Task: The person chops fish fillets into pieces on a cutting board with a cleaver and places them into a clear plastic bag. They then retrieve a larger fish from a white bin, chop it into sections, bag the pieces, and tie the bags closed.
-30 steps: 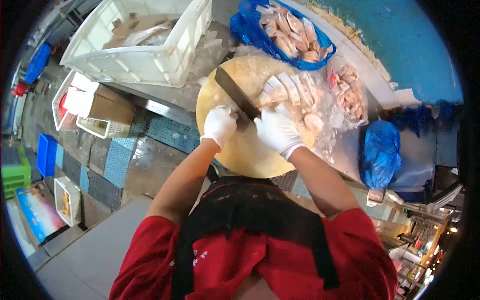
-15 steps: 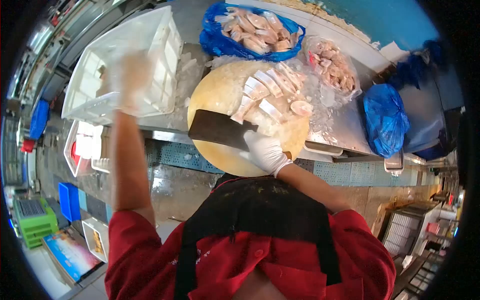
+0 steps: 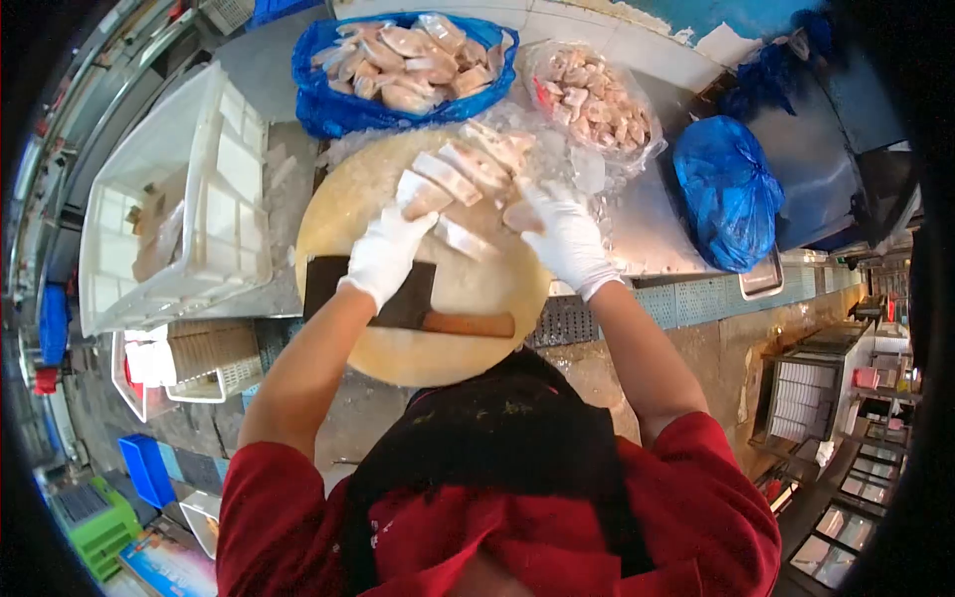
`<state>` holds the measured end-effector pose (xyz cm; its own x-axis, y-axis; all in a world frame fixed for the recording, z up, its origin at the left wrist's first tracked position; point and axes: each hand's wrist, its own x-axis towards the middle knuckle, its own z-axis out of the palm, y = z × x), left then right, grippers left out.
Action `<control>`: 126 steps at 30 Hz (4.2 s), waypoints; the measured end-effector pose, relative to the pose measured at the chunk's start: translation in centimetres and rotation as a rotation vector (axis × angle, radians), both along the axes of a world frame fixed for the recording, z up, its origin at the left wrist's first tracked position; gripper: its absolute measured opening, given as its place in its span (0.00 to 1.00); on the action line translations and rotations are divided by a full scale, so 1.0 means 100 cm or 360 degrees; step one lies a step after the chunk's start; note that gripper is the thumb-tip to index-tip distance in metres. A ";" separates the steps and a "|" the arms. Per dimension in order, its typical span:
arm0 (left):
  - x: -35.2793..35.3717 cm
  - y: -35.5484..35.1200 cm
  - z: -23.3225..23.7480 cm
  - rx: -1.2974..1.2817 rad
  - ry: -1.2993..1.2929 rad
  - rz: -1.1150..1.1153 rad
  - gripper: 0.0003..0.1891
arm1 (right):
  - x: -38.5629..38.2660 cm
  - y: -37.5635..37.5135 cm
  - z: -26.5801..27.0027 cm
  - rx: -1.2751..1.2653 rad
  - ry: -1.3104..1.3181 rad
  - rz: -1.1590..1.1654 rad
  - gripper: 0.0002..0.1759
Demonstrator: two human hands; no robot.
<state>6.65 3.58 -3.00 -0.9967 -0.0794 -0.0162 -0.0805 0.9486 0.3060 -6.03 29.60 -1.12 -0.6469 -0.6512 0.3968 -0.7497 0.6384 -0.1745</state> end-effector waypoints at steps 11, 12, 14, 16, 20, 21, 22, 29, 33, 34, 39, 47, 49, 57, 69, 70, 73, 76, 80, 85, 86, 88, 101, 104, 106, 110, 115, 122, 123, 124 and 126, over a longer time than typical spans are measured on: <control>-0.056 -0.014 0.014 0.1304 0.0805 0.0903 0.23 | -0.055 0.009 -0.003 -0.0597 -0.2395 0.0045 0.24; -0.086 -0.012 0.021 0.1531 0.0717 0.0804 0.24 | -0.063 0.012 -0.007 -0.0623 -0.2629 0.0009 0.24; -0.153 0.012 0.051 0.1657 0.0462 0.0715 0.25 | -0.061 0.000 -0.007 -0.0455 -0.2280 0.0123 0.23; -0.225 0.064 0.084 0.1870 0.0188 0.0713 0.25 | -0.059 -0.011 -0.001 -0.0148 -0.1522 0.0301 0.22; -0.338 0.117 0.104 0.1897 -0.0152 0.0379 0.24 | -0.078 0.002 -0.001 -0.0150 -0.1682 0.0436 0.20; -0.357 0.121 0.107 0.1583 -0.0080 0.0221 0.25 | -0.091 0.009 -0.012 -0.0563 -0.2422 0.0355 0.21; -0.365 0.126 0.103 0.1278 -0.0025 0.0067 0.27 | -0.101 0.018 -0.021 -0.1006 -0.3153 0.0227 0.22; -0.295 0.061 0.000 -0.0007 -0.0719 -0.0317 0.23 | -0.145 0.042 -0.033 -0.2053 -0.3729 0.0650 0.21; -0.281 0.066 0.012 0.0038 -0.0556 -0.0186 0.22 | -0.140 0.036 -0.033 -0.1656 -0.3701 0.0627 0.24; -0.287 0.058 0.015 0.0755 -0.0762 0.0135 0.23 | -0.137 0.034 -0.028 -0.1632 -0.3696 0.0649 0.24; -0.271 0.022 0.027 0.0620 0.0100 -0.0354 0.23 | -0.131 0.029 -0.025 -0.1556 -0.3848 0.0610 0.27; -0.243 0.019 0.031 0.0996 -0.0060 -0.0160 0.23 | -0.142 0.026 -0.005 -0.1226 -0.3434 0.0423 0.27; -0.237 0.017 0.025 0.2174 -0.0300 0.0356 0.18 | -0.144 0.029 0.005 -0.1149 -0.3393 0.0323 0.26; -0.233 -0.006 0.066 0.1968 -0.0273 0.0451 0.16 | -0.142 -0.002 -0.008 -0.0530 -0.1841 0.0403 0.22; -0.310 0.039 0.066 0.1183 -0.0002 -0.0088 0.26 | -0.155 -0.085 -0.004 0.0288 -0.1317 0.0707 0.17; -0.303 0.028 0.072 0.1129 -0.0004 0.0012 0.27 | -0.154 -0.084 -0.001 0.0253 -0.1233 0.0651 0.21; -0.287 -0.001 0.078 0.0958 0.0192 0.0380 0.28 | -0.126 -0.085 -0.005 0.0211 -0.0986 0.0511 0.32; -0.297 -0.041 0.079 0.0771 0.0404 0.0580 0.25 | -0.101 -0.090 0.042 0.0431 -0.0871 0.0358 0.49; -0.306 -0.038 0.105 0.0834 0.0420 0.0648 0.17 | -0.121 -0.097 0.049 0.0723 -0.1316 0.0399 0.60; -0.337 0.069 0.071 0.0835 -0.0090 -0.0320 0.21 | -0.143 -0.100 0.027 0.0923 -0.1411 0.0646 0.48; -0.338 0.086 0.054 0.0857 -0.0155 -0.0487 0.23 | -0.141 -0.097 -0.006 0.0928 -0.1406 0.0661 0.48; -0.321 0.106 0.031 0.0451 0.0231 -0.0352 0.29 | -0.138 -0.090 -0.087 -0.0575 -0.2227 0.0650 0.40; -0.079 0.049 0.031 0.0862 -0.0057 0.1291 0.53 | -0.155 -0.090 0.015 -0.0316 -0.1928 0.0426 0.30; -0.108 0.065 0.021 0.0503 0.0138 0.1337 0.52 | -0.150 -0.096 0.009 -0.0207 -0.1981 0.0177 0.33; -0.127 0.065 0.026 0.0556 0.0155 0.1283 0.51 | -0.150 -0.106 -0.006 -0.0257 -0.1862 0.0235 0.34; -0.142 0.060 0.021 0.0722 0.0177 0.1234 0.48 | -0.172 -0.109 -0.012 -0.0236 -0.2368 0.0353 0.36; -0.172 0.031 0.014 0.1466 0.0698 0.0845 0.42 | -0.185 -0.108 0.026 -0.0868 -0.2785 0.0534 0.25; -0.244 -0.115 0.068 0.0650 0.1214 0.0590 0.40 | -0.227 -0.237 0.081 -0.1199 -0.1600 0.0807 0.28; -0.250 -0.131 0.068 0.0542 0.1066 0.0672 0.39 | -0.230 -0.247 0.096 -0.0811 -0.1181 0.0784 0.30; -0.251 -0.147 0.056 0.0195 0.0740 0.0872 0.37 | -0.238 -0.272 0.063 -0.0312 -0.0426 0.0450 0.32; -0.251 -0.168 0.039 -0.0362 0.0327 0.0972 0.35 | -0.235 -0.293 0.015 -0.0343 0.0028 0.0245 0.33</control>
